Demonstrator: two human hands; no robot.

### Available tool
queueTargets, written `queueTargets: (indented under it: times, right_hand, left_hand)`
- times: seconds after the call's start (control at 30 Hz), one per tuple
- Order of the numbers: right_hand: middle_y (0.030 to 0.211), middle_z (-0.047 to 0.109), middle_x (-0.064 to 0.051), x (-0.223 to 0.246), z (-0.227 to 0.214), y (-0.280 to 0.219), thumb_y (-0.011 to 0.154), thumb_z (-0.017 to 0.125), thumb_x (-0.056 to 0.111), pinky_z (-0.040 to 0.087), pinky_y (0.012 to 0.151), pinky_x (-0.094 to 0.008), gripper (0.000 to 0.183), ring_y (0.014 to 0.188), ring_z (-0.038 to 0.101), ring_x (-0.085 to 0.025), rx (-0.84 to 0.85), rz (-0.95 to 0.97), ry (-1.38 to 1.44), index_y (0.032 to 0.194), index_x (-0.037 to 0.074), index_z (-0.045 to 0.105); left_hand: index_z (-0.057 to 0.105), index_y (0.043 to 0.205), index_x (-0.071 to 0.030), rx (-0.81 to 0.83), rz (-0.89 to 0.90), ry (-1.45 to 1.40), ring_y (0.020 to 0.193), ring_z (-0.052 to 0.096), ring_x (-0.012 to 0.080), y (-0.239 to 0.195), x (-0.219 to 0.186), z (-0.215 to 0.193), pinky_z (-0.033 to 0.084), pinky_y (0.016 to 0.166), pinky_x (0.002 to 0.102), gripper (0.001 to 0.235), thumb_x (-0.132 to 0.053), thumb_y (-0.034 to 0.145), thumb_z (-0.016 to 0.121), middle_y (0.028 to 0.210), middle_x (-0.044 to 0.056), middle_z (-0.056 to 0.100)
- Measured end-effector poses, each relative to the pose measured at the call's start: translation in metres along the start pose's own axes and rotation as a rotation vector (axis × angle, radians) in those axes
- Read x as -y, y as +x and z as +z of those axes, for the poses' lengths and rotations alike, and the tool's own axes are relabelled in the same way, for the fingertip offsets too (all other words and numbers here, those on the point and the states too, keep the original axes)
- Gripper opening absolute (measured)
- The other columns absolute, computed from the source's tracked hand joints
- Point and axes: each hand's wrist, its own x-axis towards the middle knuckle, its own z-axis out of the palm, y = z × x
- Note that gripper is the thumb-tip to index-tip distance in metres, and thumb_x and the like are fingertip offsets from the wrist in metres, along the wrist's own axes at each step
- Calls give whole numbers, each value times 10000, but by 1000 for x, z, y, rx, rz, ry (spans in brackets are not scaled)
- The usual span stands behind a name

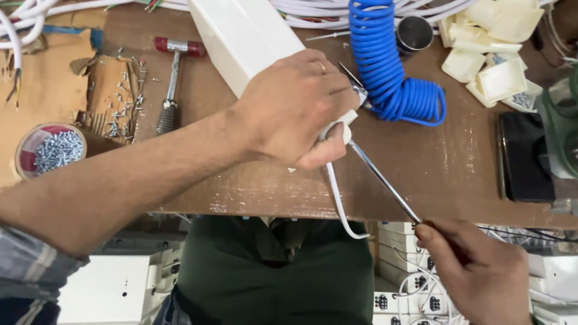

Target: The person works at a workbench assembling white electrical enclosure boxes. They fit a white cable into a gland on the underside of a box, hold a small white cover plate against the box and drive its screws with a red-handled screwdriver, use a powered screwdriver on the box's internal components, and place the finished box onto a stack of similar boxes on the floor.

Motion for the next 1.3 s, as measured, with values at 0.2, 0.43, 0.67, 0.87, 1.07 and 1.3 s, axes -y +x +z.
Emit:
queueTargets:
  times: [0.2, 0.43, 0.67, 0.87, 1.07, 1.3]
  right_hand:
    - [584, 600, -119, -74, -14, 36, 1017, 664, 253, 385, 369, -303, 308, 463, 500, -145, 481, 578, 346, 983, -47, 722]
    - [592, 502, -40, -100, 3, 48, 1062, 576, 411, 331, 266, -293, 516, 352, 429, -121, 892, 708, 1082, 963, -93, 622]
    - [771, 707, -111, -29, -10, 17, 823, 793, 118, 523, 516, -267, 338, 620, 653, -120, 450, 277, 539, 1122, 7, 682]
    - [959, 772, -108, -7, -13, 0, 826, 815, 177, 552, 651, -296, 405, 761, 724, -156, -57, -333, -207, 1204, 47, 748]
    - [802, 740, -38, -29, -13, 5, 861, 812, 231, 522, 529, -276, 391, 611, 671, -119, 5, -307, -279, 1210, 62, 763]
    - [719, 687, -120, -87, -17, 35, 1043, 620, 177, 234, 289, -298, 317, 382, 346, -134, 618, 789, 823, 1230, -79, 625]
  left_hand:
    - [634, 877, -38, 15, 8, 27, 840, 657, 350, 4, 0, 3, 503, 893, 460, 297, -327, 807, 643, 814, 143, 645]
    - [656, 996, -44, -11, 32, -38, 906, 660, 347, -2, 0, -5, 500, 933, 453, 298, -297, 840, 662, 906, 137, 663]
    - [621, 1175, -57, 129, 95, -79, 1010, 625, 353, 6, -2, -21, 463, 977, 510, 621, -434, 702, 762, 1026, 137, 654]
    - [599, 1211, -42, 209, 133, -2, 1048, 598, 351, 10, 0, -12, 442, 972, 506, 819, -579, 637, 825, 1091, 143, 636]
    - [606, 1204, -21, 217, 59, 36, 1043, 610, 338, 6, -1, -3, 447, 992, 486, 738, -603, 780, 770, 1098, 151, 644]
    - [616, 1201, -20, 207, 49, 93, 1060, 626, 335, 3, -3, -2, 446, 1043, 471, 685, -577, 819, 732, 1109, 157, 650]
